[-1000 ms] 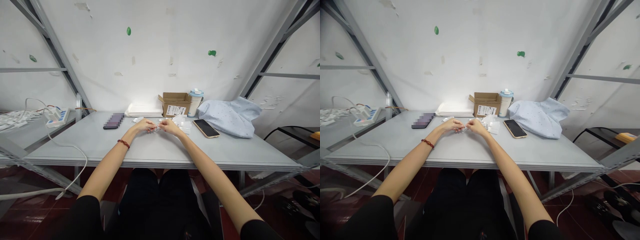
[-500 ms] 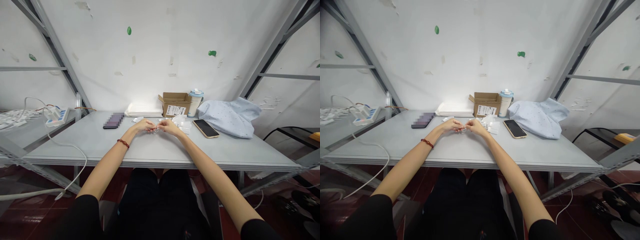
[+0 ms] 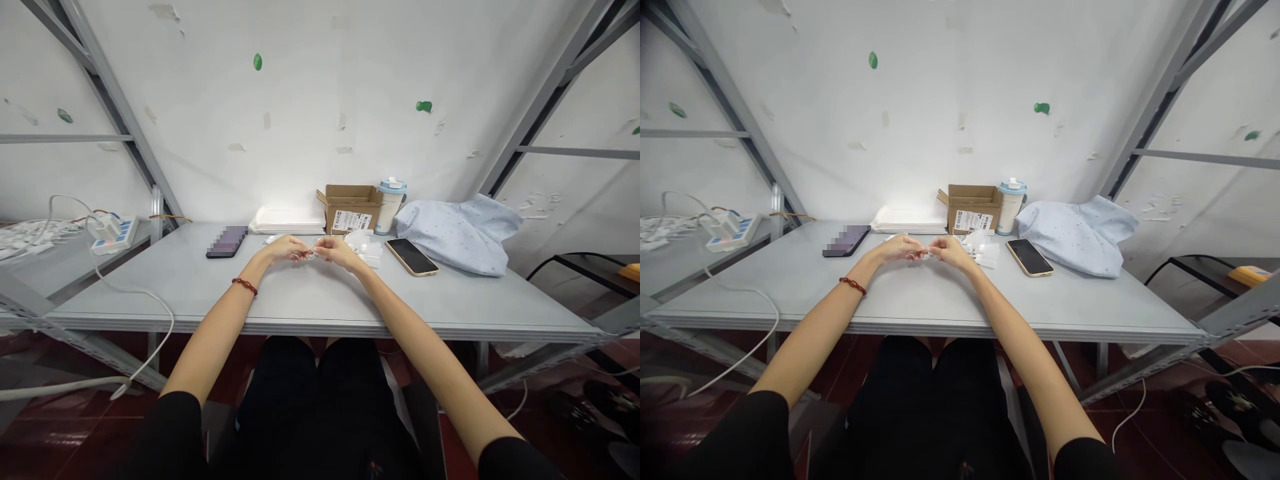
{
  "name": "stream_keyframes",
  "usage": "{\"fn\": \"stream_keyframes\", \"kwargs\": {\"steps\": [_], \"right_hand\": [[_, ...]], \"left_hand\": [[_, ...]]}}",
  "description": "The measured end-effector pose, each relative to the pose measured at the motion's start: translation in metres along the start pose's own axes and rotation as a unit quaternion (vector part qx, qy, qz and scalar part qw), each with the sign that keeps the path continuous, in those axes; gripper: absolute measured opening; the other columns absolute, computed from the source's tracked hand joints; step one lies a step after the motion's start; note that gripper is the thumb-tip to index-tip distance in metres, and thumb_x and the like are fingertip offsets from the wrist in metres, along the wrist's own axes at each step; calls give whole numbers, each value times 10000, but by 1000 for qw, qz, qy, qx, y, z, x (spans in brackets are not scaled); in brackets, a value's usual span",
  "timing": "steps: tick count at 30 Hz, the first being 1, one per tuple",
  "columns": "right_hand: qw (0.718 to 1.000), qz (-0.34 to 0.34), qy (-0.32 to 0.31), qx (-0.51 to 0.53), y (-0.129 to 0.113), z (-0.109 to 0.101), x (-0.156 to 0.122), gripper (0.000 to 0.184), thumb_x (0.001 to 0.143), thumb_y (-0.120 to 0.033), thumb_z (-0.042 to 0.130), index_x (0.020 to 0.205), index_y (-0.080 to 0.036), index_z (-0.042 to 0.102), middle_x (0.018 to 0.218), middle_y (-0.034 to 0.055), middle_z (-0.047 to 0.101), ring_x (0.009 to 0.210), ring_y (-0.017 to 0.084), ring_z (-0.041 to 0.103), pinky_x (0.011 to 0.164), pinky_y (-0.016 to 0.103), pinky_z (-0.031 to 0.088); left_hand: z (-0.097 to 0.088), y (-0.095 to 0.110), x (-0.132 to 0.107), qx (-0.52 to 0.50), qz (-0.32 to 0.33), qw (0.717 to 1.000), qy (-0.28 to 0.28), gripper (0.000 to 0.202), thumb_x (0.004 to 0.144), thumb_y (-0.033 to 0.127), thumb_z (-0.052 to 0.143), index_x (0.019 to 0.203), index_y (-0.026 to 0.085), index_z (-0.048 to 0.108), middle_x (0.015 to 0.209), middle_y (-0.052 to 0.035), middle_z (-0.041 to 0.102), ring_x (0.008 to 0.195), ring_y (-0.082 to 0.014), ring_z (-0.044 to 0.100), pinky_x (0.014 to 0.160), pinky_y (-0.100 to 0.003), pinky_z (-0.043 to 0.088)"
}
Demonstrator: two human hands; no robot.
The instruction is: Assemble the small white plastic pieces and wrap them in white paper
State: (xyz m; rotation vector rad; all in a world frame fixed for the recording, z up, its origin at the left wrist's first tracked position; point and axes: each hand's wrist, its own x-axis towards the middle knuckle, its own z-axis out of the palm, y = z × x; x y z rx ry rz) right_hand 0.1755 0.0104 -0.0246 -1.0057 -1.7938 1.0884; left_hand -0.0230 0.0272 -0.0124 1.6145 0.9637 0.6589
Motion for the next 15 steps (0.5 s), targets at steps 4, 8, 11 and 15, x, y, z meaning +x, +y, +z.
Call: {"fn": "stream_keyframes", "kwargs": {"steps": [4,8,11,15], "right_hand": [[1000,-3,1,8,0,-1,1,177,723,-305,650,764,-137,608,676,10,646,525,68,482,497,199,380],[1000,-2,10,-3,2,-2,1,181,742,-310,643,774,-136,610,696,17,652,524,66,489,493,195,380],[1000,-2,11,-16,3,-2,2,184,755,-322,632,760,-140,604,701,21,655,523,70,496,484,197,377],[1000,1,13,-14,0,-1,1,225,792,-363,610,770,-139,602,719,39,661,524,74,491,482,204,380]], "left_hand": [[-4,1,0,-7,-13,999,34,300,639,425,792,652,136,710,755,-85,665,680,-134,557,620,-282,419],[-3,0,-1,-11,-8,1000,24,324,622,438,807,652,133,702,754,-84,658,686,-137,550,622,-283,415],[-1,0,0,-11,-2,1000,27,311,612,421,812,645,134,696,736,-78,648,678,-138,538,622,-287,412],[-3,2,0,-21,-5,998,63,284,605,393,805,619,139,679,698,-59,626,657,-130,521,625,-292,407]]}}
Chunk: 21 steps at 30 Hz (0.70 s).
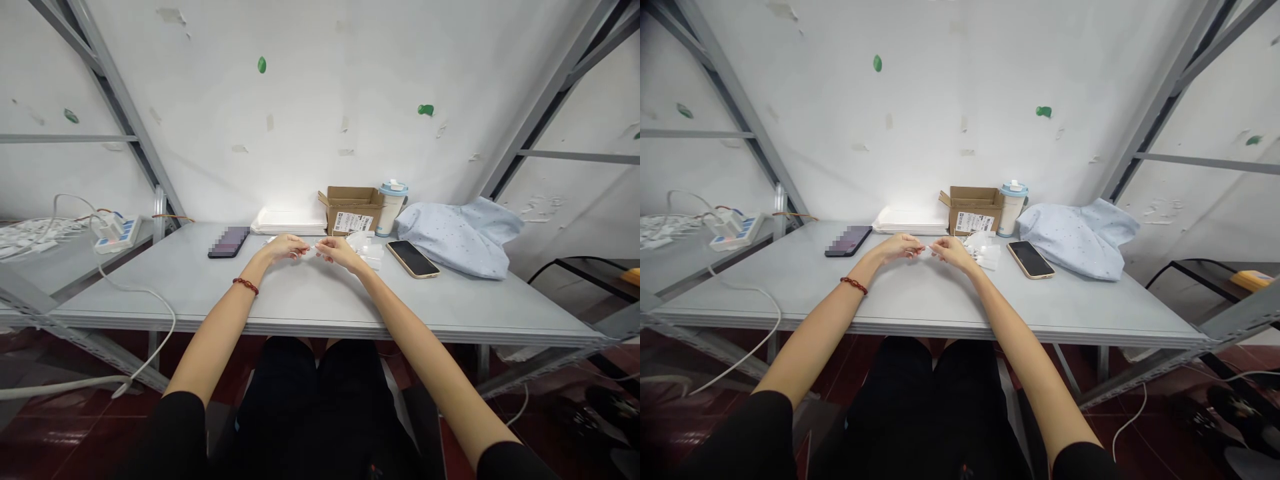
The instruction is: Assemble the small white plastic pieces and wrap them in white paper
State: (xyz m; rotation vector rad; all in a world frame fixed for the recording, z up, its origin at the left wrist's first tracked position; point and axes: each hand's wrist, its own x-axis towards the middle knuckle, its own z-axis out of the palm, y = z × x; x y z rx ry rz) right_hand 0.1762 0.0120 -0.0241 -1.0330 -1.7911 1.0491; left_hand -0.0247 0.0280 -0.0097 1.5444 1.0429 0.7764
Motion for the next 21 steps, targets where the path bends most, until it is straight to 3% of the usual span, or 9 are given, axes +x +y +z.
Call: {"fn": "stream_keyframes", "kwargs": {"steps": [4,9,21], "right_hand": [[1000,2,-2,-10,-2,-2,-1,255,796,-387,602,750,-136,614,676,29,635,502,76,465,492,219,370],[998,-20,-11,-65,2,-3,-2,364,800,-467,564,601,-162,552,467,-42,473,453,78,415,521,230,340],[996,-14,1,-92,6,-2,-3,322,799,-420,510,595,-172,537,447,-48,433,451,91,395,519,238,318]], "left_hand": [[-5,0,0,-10,4,1000,27,299,592,411,809,635,140,689,696,-48,619,666,-124,521,626,-280,401],[-3,-4,3,4,6,1000,28,319,538,404,838,614,136,684,675,-52,620,631,-122,506,603,-286,401],[2,-8,5,12,20,1000,21,305,532,389,829,585,130,677,638,-56,626,584,-112,492,582,-286,402]]}}
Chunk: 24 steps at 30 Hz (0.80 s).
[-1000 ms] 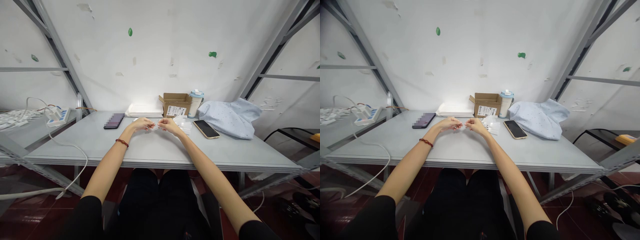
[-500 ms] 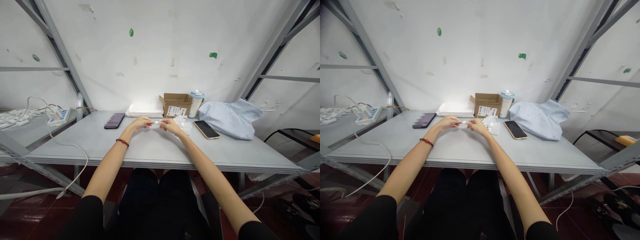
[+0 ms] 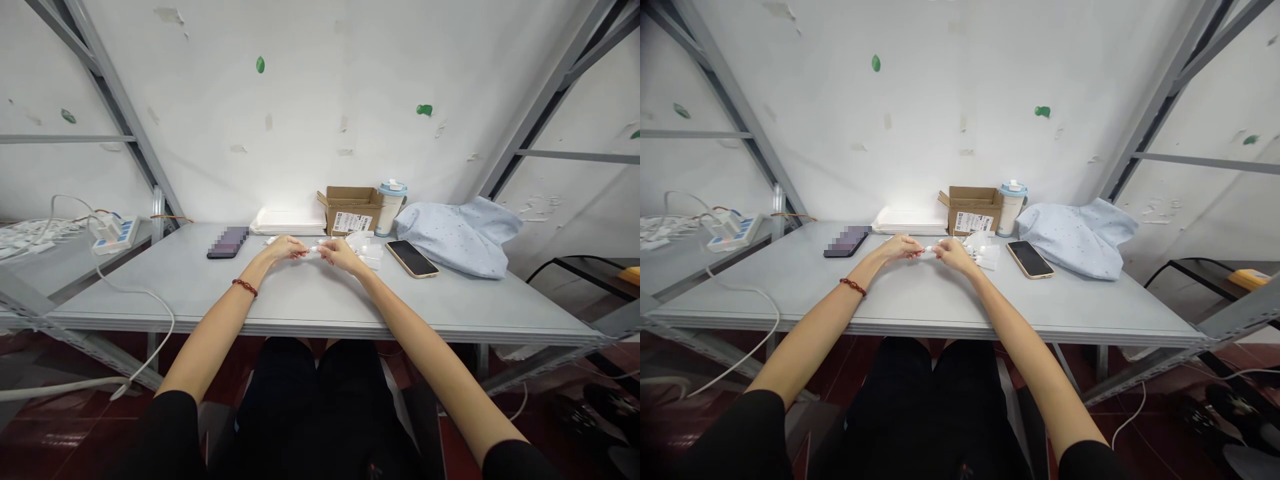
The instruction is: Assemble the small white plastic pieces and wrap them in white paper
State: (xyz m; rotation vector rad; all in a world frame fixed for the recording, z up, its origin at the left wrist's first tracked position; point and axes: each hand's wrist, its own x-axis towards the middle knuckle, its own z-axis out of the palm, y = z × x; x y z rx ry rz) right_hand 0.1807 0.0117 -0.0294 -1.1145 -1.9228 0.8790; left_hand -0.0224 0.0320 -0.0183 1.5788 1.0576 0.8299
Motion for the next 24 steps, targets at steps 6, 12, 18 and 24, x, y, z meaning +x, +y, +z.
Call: {"fn": "stream_keyframes", "kwargs": {"steps": [6,12,18,24], "right_hand": [[1000,-4,7,-12,0,0,0,310,791,-413,507,598,-173,544,474,-36,466,482,97,411,537,240,326],[1000,-6,0,-15,0,1,-1,297,792,-397,509,596,-176,543,458,-43,450,480,97,409,541,241,326],[1000,-23,6,-11,1,4,3,317,821,-425,513,671,-157,593,564,-17,555,506,94,443,556,239,354],[992,-24,58,-108,7,2,9,183,808,-279,608,929,-143,630,794,33,666,682,135,570,658,250,409]], "left_hand": [[1,0,-1,-1,-6,1000,-3,273,541,357,819,578,126,679,636,-54,628,587,-109,499,573,-273,407],[2,2,-3,6,-16,1000,-8,240,568,331,804,575,129,675,650,-59,627,602,-115,504,580,-285,406],[-3,6,-4,-11,-32,999,-10,265,561,351,820,606,131,680,673,-57,629,630,-126,523,599,-287,416],[-28,4,-3,-30,-27,997,59,217,580,309,786,660,131,693,679,-53,628,646,-131,542,588,-256,431]]}}
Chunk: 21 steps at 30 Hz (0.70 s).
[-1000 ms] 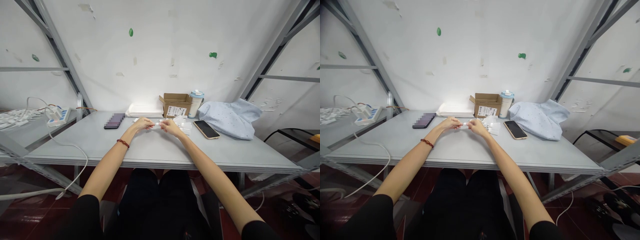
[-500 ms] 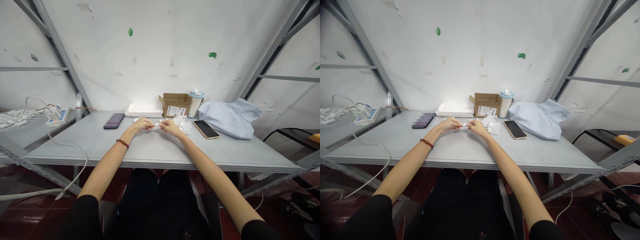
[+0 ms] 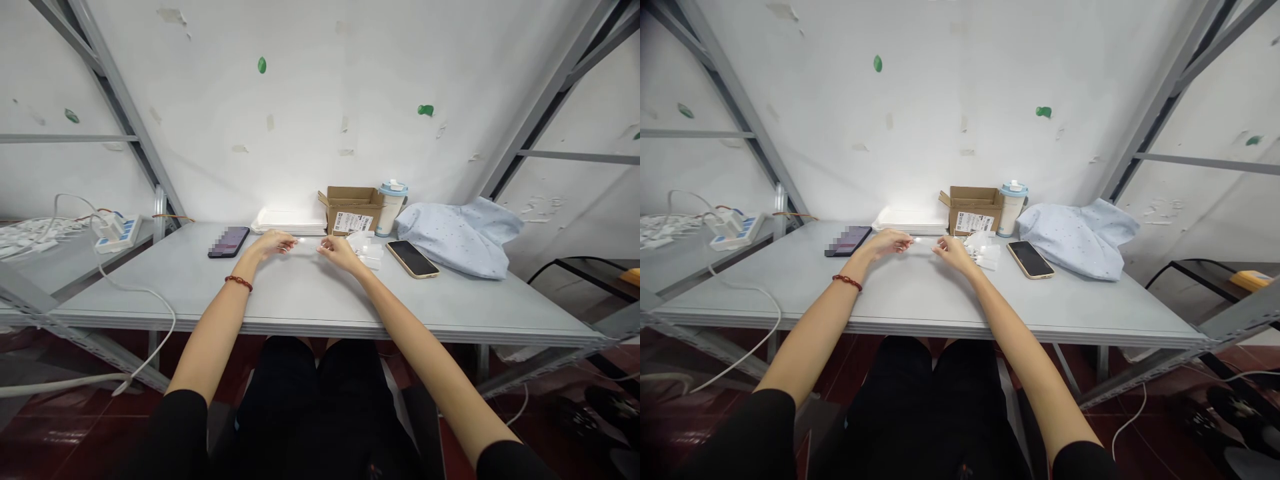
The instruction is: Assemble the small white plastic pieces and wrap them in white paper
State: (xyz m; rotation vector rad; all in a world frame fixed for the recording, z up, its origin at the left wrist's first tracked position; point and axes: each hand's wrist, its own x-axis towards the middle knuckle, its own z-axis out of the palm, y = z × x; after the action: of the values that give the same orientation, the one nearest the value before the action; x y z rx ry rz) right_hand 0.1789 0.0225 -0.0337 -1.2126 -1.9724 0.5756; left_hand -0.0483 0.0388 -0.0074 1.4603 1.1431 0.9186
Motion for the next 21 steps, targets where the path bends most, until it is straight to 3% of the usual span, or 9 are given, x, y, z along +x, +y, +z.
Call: {"fn": "stream_keyframes", "kwargs": {"steps": [3,6,16,21], "right_hand": [[999,-3,13,-52,6,-1,2,214,816,-237,622,1007,-140,617,896,62,680,758,151,583,714,268,424],[995,-11,17,-102,10,-2,2,211,816,-215,633,1013,-143,619,959,77,673,808,160,575,749,281,422],[984,14,0,-179,10,-2,0,242,815,-203,646,1053,-159,639,1053,85,649,880,178,588,732,270,414],[977,27,-13,-210,7,-3,-2,271,800,-169,658,1070,-166,641,1094,98,655,1022,220,584,765,280,423]], "left_hand": [[-17,1,-2,-22,-16,996,80,175,563,261,762,632,129,670,639,-35,605,615,-115,531,560,-230,420],[-30,1,-6,-25,-35,992,123,164,550,238,750,637,131,661,634,-27,608,610,-112,536,548,-219,419],[-43,-8,-8,29,-116,984,135,176,532,195,766,620,129,628,581,-30,592,528,-107,506,491,-223,417],[-44,-15,-1,91,-150,973,151,119,590,152,692,563,142,577,504,-11,541,434,-76,428,400,-194,285]]}}
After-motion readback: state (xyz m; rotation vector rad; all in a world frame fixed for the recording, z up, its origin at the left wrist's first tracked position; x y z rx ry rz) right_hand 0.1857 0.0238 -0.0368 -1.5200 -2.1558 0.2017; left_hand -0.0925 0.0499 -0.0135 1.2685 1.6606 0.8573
